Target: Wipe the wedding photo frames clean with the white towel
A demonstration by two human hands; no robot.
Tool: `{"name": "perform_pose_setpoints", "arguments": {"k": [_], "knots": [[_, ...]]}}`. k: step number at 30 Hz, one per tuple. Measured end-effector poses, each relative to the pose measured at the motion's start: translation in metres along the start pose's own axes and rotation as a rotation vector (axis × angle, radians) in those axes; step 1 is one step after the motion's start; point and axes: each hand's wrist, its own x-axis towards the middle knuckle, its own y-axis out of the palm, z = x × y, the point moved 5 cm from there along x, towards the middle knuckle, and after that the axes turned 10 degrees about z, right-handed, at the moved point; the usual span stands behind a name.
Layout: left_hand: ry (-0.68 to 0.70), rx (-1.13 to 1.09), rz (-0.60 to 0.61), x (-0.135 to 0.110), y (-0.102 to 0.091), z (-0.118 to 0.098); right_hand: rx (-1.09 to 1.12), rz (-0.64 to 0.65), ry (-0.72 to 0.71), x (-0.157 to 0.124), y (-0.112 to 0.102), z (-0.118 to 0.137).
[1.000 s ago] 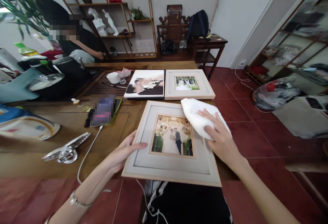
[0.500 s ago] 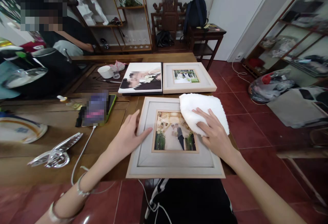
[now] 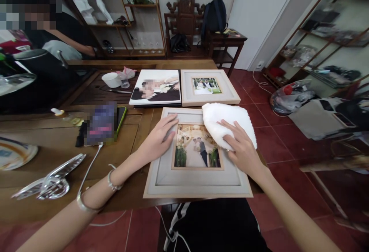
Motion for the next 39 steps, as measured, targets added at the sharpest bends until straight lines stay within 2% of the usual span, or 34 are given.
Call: {"name": "perform_pose_setpoints", "arguments": {"k": [2,6,8,11,14,18,22,28,32,39], "knots": [[-0.037,-0.015,-0.014,-0.005,0.001,0.002,-0.009,-0.082,0.015,-0.002,-0.004,-0.003],[-0.074,0.033,-0.111,-0.012,0.003,0.003,-0.067,-0.39,0.057,-0.003,-0.023,-0.01],[-0.061,0.046,-0.131,-0.012,0.005,0.004,-0.079,-0.419,0.005,0.006,-0.025,-0.01],[-0.051,0.052,-0.153,-0.011,0.005,0.005,-0.094,-0.255,-0.07,0.028,-0.015,-0.008],[-0.08,0.085,-0.165,-0.012,0.004,0.002,-0.129,-0.101,-0.063,0.043,0.002,-0.008],[-0.095,0.118,-0.107,-0.019,0.011,-0.01,-0.173,0.001,-0.057,0.045,0.014,-0.009],[-0.125,0.058,-0.035,-0.022,0.016,-0.014,-0.188,0.118,-0.027,0.046,0.017,-0.009],[-0.117,-0.043,-0.089,-0.016,0.007,-0.004,-0.192,0.183,0.121,0.055,0.017,-0.021],[-0.14,-0.057,-0.112,-0.016,0.006,-0.004,-0.206,0.238,0.083,0.06,0.022,-0.027],[-0.112,-0.061,-0.173,-0.017,0.01,-0.004,-0.243,0.218,0.013,0.063,0.018,-0.028]]}}
